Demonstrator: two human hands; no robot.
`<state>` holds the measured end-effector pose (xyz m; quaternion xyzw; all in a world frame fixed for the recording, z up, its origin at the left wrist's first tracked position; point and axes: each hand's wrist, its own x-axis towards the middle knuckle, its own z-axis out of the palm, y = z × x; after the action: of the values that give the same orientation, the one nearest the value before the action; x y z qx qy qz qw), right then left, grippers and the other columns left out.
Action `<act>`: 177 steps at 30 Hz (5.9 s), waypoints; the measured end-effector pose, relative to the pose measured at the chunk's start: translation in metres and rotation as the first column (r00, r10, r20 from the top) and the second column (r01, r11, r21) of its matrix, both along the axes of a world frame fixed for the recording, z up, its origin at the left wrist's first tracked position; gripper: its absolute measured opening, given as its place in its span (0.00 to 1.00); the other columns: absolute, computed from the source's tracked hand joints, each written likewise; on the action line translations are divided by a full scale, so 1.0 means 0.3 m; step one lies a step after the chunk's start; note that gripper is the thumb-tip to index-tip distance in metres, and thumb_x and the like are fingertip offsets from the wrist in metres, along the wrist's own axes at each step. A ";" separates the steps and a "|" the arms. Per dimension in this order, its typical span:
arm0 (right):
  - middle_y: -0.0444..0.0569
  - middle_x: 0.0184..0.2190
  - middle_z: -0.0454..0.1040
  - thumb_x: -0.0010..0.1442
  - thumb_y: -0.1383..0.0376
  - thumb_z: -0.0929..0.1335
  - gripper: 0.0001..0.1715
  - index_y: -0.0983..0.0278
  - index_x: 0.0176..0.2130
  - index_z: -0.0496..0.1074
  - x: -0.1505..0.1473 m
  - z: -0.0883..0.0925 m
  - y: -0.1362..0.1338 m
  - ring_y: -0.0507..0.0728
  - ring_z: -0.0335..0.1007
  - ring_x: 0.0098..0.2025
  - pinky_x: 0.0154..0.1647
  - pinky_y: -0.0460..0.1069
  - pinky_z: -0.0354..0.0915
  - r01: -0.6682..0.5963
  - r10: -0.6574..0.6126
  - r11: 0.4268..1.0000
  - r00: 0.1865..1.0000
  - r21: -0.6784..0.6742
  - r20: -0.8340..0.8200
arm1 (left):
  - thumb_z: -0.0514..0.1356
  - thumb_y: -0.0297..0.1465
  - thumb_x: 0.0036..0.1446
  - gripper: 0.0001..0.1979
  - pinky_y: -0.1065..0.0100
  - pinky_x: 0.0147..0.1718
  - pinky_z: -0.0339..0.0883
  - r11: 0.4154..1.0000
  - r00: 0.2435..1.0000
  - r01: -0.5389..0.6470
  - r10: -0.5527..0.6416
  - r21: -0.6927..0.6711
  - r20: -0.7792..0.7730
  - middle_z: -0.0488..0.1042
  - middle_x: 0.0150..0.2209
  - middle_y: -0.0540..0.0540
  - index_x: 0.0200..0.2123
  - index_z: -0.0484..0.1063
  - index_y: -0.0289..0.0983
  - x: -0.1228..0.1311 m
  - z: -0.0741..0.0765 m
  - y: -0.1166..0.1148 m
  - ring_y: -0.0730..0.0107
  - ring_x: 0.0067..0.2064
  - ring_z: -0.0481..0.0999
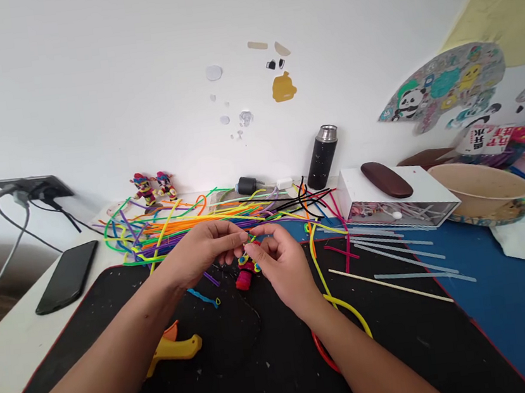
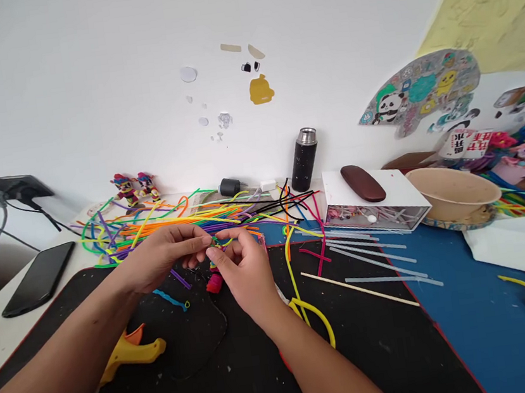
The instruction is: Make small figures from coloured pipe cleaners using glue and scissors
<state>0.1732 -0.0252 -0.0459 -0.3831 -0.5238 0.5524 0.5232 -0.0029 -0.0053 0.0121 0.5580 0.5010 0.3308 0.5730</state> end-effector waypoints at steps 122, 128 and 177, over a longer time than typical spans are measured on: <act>0.40 0.22 0.68 0.66 0.51 0.70 0.18 0.63 0.36 0.76 0.033 0.002 0.020 0.51 0.58 0.23 0.24 0.47 0.53 0.022 -0.039 0.996 0.978 0.085 0.203 | 0.65 0.40 0.58 0.12 0.68 0.32 0.65 0.960 0.923 0.183 -0.092 0.214 -0.375 0.77 0.31 0.50 0.38 0.78 0.38 -0.011 0.022 -0.002 0.67 0.33 0.74; 0.35 0.17 0.59 0.60 0.46 0.73 0.23 0.62 0.36 0.74 0.029 0.002 0.037 0.48 0.49 0.18 0.18 0.45 0.49 -0.020 0.013 0.995 0.998 -0.099 -0.063 | 0.69 0.41 0.56 0.13 0.70 0.30 0.65 0.976 0.973 0.083 -0.035 0.203 -0.229 0.77 0.30 0.51 0.36 0.76 0.37 -0.012 0.019 0.005 0.71 0.30 0.73; 0.39 0.22 0.72 0.53 0.51 0.78 0.22 0.63 0.37 0.72 0.006 0.013 0.024 0.45 0.49 0.16 0.16 0.43 0.45 -0.128 0.074 0.967 0.968 -0.218 -0.241 | 0.68 0.44 0.57 0.16 0.70 0.28 0.68 0.990 0.992 0.078 -0.066 0.114 -0.106 0.78 0.26 0.51 0.38 0.72 0.38 0.033 0.014 -0.017 0.69 0.28 0.76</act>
<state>0.1750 -0.0180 -0.0422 -0.3473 -0.4103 0.6767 0.5031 0.0071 -0.0103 0.0162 0.6247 0.4888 0.3098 0.5242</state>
